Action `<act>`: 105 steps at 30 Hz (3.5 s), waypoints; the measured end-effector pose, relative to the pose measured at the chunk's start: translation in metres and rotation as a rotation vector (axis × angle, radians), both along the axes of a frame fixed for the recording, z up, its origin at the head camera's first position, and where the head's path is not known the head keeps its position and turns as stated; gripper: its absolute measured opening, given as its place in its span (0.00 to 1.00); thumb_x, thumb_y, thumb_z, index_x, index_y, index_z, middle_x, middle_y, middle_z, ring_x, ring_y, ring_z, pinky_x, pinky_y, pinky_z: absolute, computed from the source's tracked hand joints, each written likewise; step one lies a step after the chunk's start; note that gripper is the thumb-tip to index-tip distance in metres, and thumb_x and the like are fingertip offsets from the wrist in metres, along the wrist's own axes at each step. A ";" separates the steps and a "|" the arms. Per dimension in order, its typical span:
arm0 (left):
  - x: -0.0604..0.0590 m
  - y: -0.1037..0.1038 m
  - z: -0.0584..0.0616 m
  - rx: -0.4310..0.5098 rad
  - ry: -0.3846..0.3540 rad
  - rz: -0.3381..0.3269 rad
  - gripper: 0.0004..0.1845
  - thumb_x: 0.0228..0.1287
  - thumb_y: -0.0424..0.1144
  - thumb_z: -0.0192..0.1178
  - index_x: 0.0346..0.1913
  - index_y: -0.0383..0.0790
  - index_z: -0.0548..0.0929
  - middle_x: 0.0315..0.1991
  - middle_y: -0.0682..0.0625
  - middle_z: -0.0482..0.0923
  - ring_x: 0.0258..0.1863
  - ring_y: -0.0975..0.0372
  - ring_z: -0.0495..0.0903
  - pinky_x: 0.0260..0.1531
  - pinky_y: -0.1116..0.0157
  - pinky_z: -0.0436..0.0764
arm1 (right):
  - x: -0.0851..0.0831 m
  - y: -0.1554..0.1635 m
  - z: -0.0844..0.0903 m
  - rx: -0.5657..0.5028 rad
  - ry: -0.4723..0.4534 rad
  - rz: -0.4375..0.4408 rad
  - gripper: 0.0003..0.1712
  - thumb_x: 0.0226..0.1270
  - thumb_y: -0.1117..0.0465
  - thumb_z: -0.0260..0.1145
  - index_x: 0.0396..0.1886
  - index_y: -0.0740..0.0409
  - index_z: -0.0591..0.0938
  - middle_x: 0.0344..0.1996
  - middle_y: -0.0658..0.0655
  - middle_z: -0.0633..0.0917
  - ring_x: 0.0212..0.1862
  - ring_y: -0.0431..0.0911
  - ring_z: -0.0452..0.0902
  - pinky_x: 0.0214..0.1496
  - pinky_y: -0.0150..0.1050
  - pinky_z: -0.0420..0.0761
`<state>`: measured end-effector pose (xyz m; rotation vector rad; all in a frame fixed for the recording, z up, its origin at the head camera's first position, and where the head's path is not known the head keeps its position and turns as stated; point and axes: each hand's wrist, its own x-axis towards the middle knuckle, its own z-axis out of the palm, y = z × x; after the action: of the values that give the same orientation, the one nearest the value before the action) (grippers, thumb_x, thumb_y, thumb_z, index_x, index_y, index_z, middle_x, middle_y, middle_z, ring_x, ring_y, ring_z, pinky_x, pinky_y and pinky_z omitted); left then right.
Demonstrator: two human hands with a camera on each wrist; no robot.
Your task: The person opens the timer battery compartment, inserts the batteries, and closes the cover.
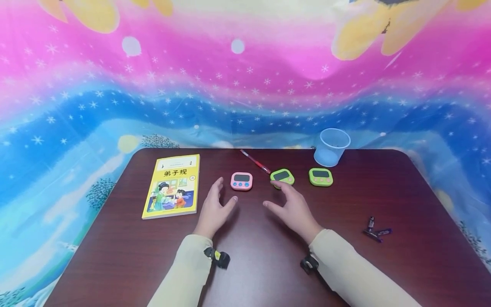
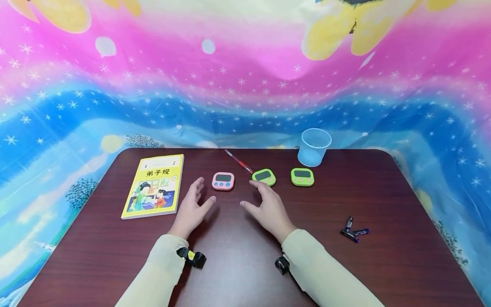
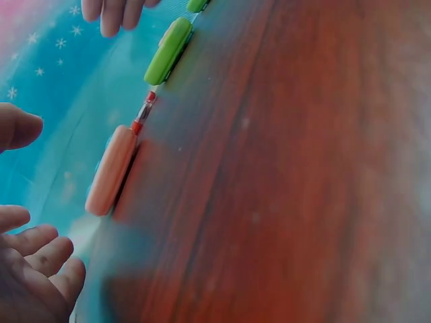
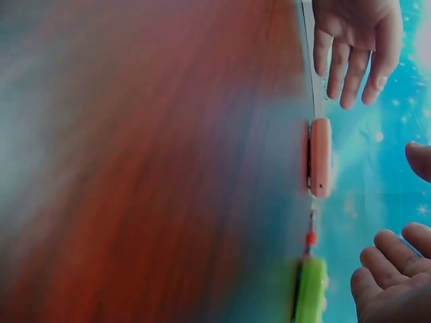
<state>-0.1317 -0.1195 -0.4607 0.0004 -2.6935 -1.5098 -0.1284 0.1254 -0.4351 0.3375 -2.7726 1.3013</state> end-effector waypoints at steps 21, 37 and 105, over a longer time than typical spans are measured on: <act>-0.037 0.005 -0.003 -0.095 -0.059 -0.034 0.43 0.62 0.43 0.69 0.76 0.36 0.61 0.70 0.42 0.68 0.58 0.53 0.76 0.61 0.54 0.78 | -0.050 -0.049 -0.021 -0.012 -0.116 0.051 0.39 0.61 0.56 0.76 0.69 0.62 0.72 0.63 0.60 0.79 0.66 0.52 0.73 0.70 0.49 0.73; -0.060 0.002 0.000 -0.236 -0.070 -0.112 0.39 0.57 0.37 0.74 0.72 0.38 0.70 0.58 0.46 0.77 0.44 0.59 0.78 0.46 0.61 0.82 | -0.063 -0.053 -0.019 0.042 -0.157 0.043 0.34 0.63 0.57 0.75 0.67 0.58 0.76 0.60 0.57 0.82 0.63 0.51 0.76 0.67 0.49 0.76; 0.046 0.033 0.042 0.036 0.186 -0.388 0.39 0.50 0.41 0.80 0.65 0.44 0.74 0.55 0.60 0.74 0.53 0.67 0.75 0.57 0.59 0.81 | 0.056 0.027 0.009 -0.135 0.194 0.088 0.34 0.51 0.59 0.83 0.60 0.48 0.83 0.54 0.42 0.80 0.57 0.40 0.75 0.61 0.26 0.75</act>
<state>-0.0853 -0.0861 -0.4187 -0.6615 -2.6196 -1.5518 -0.0722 0.1524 -0.4256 0.5510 -2.5224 1.3850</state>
